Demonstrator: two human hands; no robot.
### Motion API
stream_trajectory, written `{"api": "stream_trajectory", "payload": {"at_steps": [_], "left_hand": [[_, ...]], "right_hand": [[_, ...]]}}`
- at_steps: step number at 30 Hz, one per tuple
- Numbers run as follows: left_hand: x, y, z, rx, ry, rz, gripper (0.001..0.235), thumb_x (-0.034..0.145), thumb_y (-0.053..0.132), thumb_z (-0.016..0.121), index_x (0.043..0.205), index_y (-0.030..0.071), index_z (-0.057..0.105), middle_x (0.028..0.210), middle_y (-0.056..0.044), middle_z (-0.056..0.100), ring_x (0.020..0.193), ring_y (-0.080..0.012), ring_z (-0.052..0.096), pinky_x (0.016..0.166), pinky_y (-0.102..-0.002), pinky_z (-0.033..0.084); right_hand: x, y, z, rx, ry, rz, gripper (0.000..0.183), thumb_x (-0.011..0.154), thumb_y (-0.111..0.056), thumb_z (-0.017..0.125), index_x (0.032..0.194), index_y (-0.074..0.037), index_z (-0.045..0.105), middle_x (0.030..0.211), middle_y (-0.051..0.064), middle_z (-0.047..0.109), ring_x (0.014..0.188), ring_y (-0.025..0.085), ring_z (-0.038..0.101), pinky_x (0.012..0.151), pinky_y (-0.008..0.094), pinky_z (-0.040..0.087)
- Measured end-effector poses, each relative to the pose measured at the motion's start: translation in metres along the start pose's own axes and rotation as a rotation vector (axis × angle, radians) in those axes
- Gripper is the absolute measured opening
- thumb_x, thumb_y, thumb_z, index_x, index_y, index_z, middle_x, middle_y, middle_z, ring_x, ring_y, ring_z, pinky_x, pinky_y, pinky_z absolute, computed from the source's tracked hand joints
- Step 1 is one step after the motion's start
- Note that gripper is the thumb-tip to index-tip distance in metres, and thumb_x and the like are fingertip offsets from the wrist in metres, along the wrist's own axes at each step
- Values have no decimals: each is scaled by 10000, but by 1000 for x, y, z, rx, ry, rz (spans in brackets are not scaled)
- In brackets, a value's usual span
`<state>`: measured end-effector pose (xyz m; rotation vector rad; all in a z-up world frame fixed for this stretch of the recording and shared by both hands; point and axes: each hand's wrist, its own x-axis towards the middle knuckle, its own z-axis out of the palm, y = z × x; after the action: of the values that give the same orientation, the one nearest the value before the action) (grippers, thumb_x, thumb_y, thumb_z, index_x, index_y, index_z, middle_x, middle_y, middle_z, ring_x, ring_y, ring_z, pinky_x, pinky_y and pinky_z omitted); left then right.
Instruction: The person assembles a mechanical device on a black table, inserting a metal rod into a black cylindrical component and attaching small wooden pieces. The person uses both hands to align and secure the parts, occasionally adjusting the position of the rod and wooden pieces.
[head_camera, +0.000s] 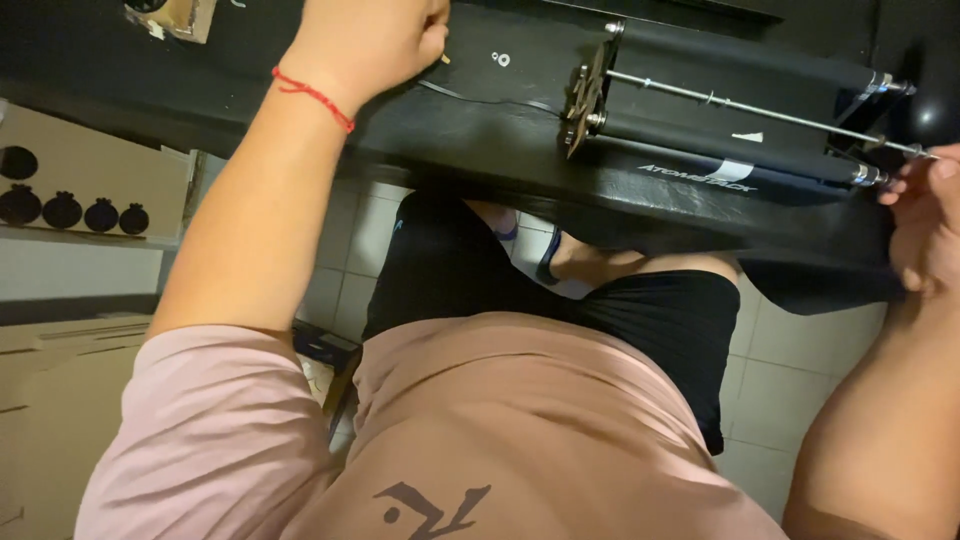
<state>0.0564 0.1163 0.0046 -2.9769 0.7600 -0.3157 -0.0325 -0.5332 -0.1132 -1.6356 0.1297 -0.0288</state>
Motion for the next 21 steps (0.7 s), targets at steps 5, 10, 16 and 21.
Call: {"api": "stream_trajectory", "payload": {"at_steps": [5,10,16,21], "left_hand": [[12,-1,14,-66,-10,51,172,1015,270,618,879,202,696,745,3,651,648,-258,619,385,-408,421],[15,31,-9,-44,163,162,104,1027,252,710,946,199,747,812,10,704,721,-264,665,544,-404,486],[30,111,-64,-564,382,359,153,1000,168,661,1063,47,728,1016,-72,744,913,-323,679,738,-428,474],[50,133,-74,-677,259,465,113,910,136,735,1012,88,721,991,-21,703,905,-254,647,717,-403,422]], "right_hand": [[-1,-8,14,94,20,-40,201,1081,-392,654,1211,-268,562,1066,-69,588,905,28,564,805,132,499],[-12,-31,32,161,97,-49,214,1050,-294,746,1177,-219,591,1025,24,639,865,96,621,732,173,540],[-18,-52,51,79,116,-57,139,1063,-197,748,1139,-124,657,953,49,647,830,115,649,717,188,583],[-17,-53,55,51,129,-63,83,1086,-171,717,1115,-108,671,933,73,651,777,129,645,720,192,590]]}}
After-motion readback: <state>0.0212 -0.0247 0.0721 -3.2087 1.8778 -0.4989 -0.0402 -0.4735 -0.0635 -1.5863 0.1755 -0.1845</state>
